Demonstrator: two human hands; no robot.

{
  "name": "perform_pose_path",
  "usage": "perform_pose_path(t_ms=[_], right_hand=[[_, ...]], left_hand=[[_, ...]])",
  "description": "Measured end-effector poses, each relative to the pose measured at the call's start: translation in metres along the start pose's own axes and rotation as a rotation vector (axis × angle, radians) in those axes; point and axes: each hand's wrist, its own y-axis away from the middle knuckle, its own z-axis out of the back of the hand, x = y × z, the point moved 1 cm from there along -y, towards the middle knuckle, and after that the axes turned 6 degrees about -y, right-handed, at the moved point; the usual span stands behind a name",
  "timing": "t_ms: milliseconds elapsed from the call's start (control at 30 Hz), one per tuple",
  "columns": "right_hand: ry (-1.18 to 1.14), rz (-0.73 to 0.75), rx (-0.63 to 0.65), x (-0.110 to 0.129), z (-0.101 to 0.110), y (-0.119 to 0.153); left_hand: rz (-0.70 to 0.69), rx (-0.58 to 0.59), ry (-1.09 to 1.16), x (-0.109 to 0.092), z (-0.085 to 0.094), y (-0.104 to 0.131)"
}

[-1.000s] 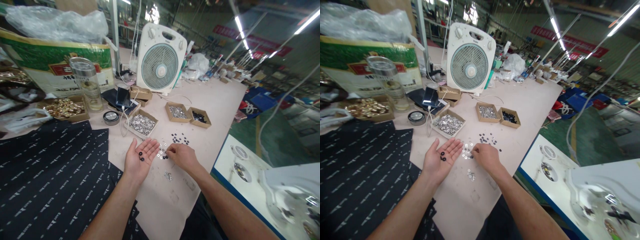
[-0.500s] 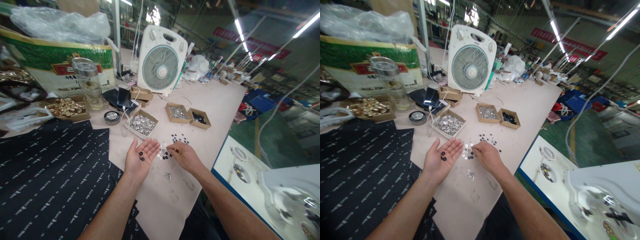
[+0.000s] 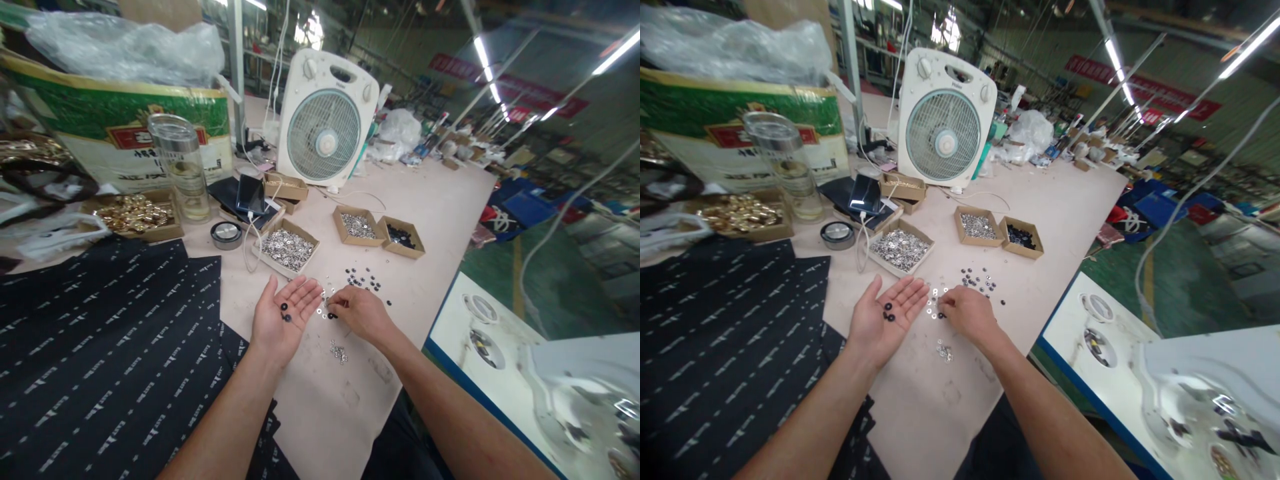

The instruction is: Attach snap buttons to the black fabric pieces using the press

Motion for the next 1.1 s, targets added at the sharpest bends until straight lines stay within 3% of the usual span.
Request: perform_pose_path(t_ms=[400,633,800,967,1100], right_hand=[[-0.004,-0.083,-0.067,-0.004,-0.003,0.0],[0.169,0.094,-0.067,0.003,0.003,0.007],[-0.008,0.195,-0.189,0.032,0.014,0.018],[-0.05,0.443,-0.104,0.065,0.002,0.012],[-0.012,0.486,-0.071,0.07,-0.008,0.005]], left_hand=[[0.005,0.001,0.005,0.0,0.0,0.0],[-0.004,0.003,-0.005,0.0,0.0,0.0],[0.021,0.015,0.012,0.001,-0.002,0.002],[0.079,0.043,-0.003,0.001,-0.005,0.005],[0.085,0.047,-0.026,0.0,-0.004,0.005]])
